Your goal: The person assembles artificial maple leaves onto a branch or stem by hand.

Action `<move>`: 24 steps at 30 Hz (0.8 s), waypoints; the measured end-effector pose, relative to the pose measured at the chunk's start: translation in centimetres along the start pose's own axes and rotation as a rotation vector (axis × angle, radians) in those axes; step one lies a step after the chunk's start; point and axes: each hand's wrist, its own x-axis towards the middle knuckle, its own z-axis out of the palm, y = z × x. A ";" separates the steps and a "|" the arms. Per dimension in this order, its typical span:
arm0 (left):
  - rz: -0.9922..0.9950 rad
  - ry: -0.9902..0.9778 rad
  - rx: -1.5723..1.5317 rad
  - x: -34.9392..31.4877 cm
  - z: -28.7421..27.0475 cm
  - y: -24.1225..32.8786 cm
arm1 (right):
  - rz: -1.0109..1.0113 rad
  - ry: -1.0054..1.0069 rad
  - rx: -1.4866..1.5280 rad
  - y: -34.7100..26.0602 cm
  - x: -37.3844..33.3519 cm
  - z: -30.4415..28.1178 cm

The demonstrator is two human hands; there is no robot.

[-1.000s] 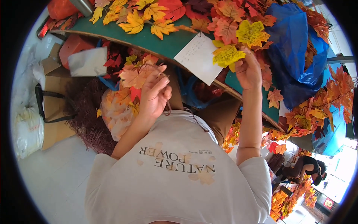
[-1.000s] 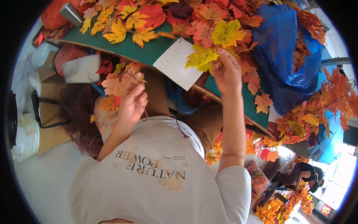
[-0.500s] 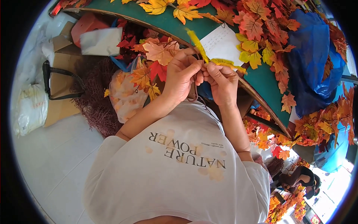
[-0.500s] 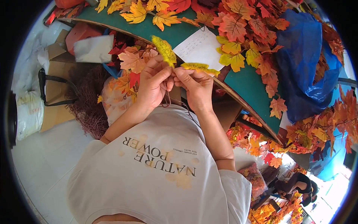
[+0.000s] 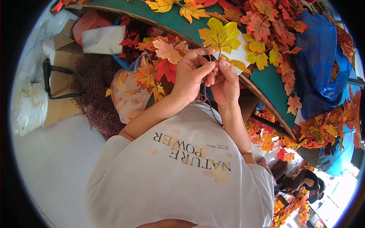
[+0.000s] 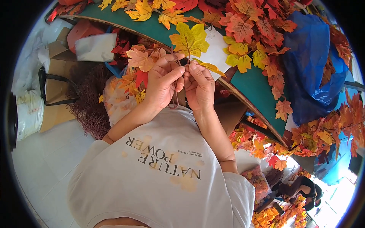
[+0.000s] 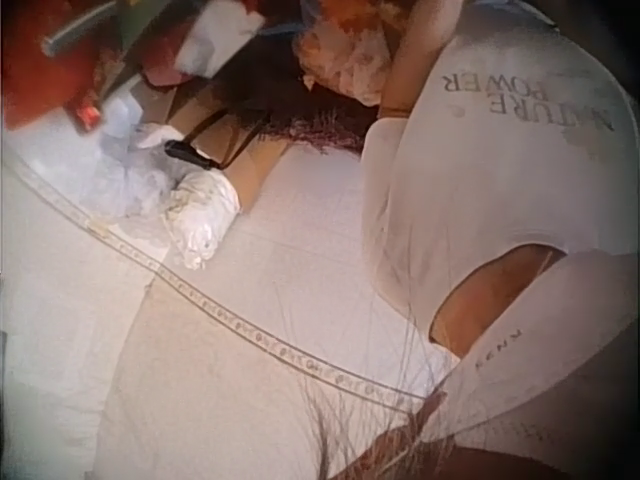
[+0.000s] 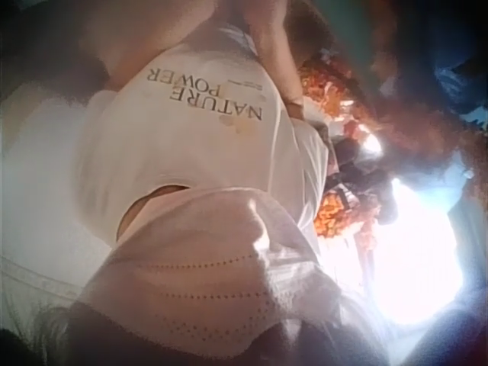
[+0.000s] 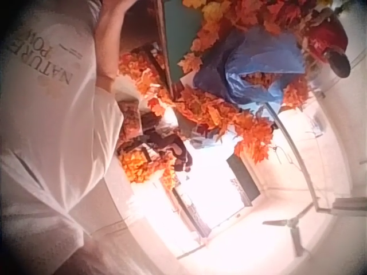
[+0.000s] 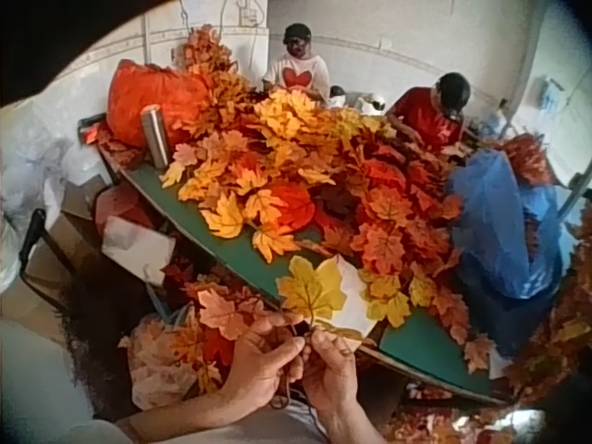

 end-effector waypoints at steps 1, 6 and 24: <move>0.002 -0.007 -0.008 0.0 0.0 0.0 | -0.014 -0.002 -0.068 0.1 0.0 -0.1; 0.004 -0.012 -0.021 -0.2 -0.1 0.1 | -0.027 -0.022 -0.126 -0.3 -0.8 1.5; -0.038 -0.006 0.046 -0.4 0.1 -0.5 | 0.173 -0.042 0.229 -0.1 -1.9 0.8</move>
